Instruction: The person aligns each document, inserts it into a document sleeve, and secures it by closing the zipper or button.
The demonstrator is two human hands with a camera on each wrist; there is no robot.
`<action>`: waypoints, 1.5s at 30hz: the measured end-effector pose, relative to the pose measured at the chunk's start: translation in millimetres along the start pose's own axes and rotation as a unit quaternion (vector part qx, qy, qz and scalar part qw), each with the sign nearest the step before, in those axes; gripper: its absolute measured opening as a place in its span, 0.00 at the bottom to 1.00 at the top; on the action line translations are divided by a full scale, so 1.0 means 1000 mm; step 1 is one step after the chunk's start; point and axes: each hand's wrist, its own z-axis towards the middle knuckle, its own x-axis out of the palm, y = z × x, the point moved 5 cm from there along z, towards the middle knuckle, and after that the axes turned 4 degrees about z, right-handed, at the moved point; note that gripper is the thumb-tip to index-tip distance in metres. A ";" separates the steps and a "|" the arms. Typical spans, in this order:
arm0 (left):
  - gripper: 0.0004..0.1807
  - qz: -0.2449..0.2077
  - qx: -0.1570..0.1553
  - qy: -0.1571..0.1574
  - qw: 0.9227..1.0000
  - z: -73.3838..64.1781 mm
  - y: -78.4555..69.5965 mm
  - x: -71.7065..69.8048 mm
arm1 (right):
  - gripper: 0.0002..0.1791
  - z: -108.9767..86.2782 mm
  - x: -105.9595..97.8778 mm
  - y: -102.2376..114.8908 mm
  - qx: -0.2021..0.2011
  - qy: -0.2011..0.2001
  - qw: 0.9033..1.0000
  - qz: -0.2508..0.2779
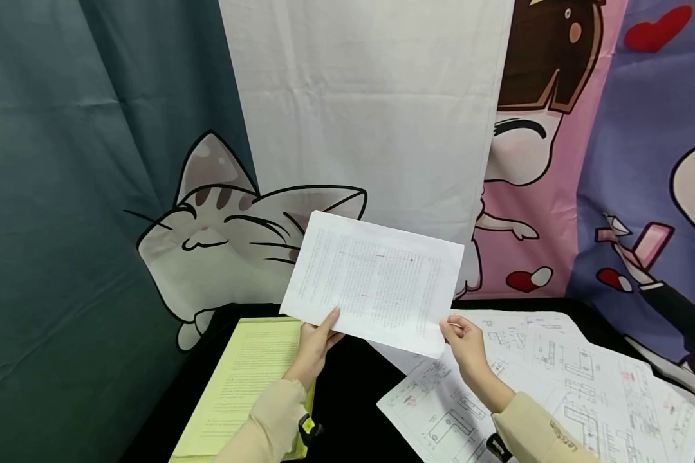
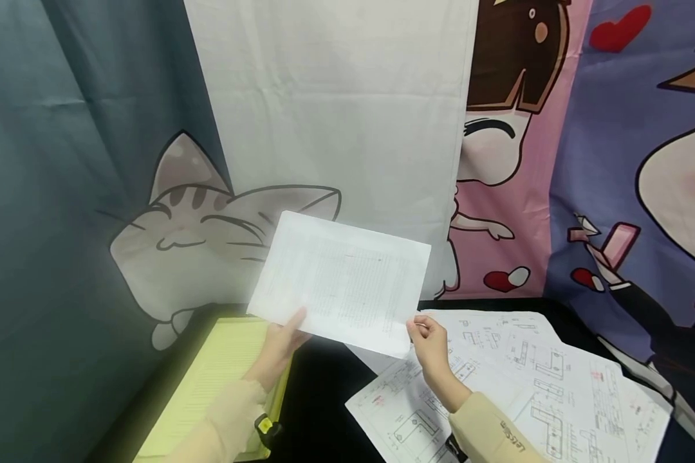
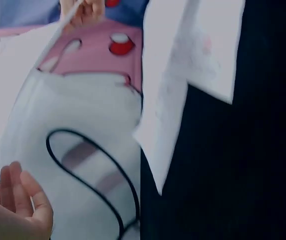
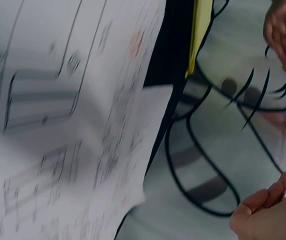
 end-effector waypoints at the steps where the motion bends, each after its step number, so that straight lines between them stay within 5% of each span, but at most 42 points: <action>1: 0.12 -0.016 -0.002 -0.003 1.000 -0.001 0.001 0.004 | 0.13 -0.003 0.003 0.000 0.002 0.000 1.000 0.007; 5: 0.12 -0.064 -0.006 -0.014 0.998 -0.004 0.004 0.019 | 0.11 -0.013 0.014 0.000 0.003 0.003 0.999 0.036; 9: 0.17 -0.062 0.002 -0.031 0.998 -0.006 0.006 0.025 | 0.09 -0.019 0.024 0.000 0.001 0.014 0.998 0.067; 15: 0.21 -0.020 0.031 -0.081 0.996 -0.006 0.005 0.010 | 0.07 -0.026 0.039 -0.004 0.005 0.037 0.996 0.076; 25: 0.22 0.009 0.042 -0.097 0.994 -0.014 0.004 -0.013 | 0.11 -0.035 0.053 -0.015 0.009 0.060 0.996 0.061; 37: 0.24 0.085 0.047 -0.026 0.995 -0.018 -0.005 -0.037 | 0.09 -0.012 0.008 -0.015 0.014 0.018 0.994 0.106; 45: 0.23 0.161 0.038 0.035 0.986 -0.034 -0.004 -0.044 | 0.17 0.000 -0.014 0.001 -0.049 0.023 0.996 0.068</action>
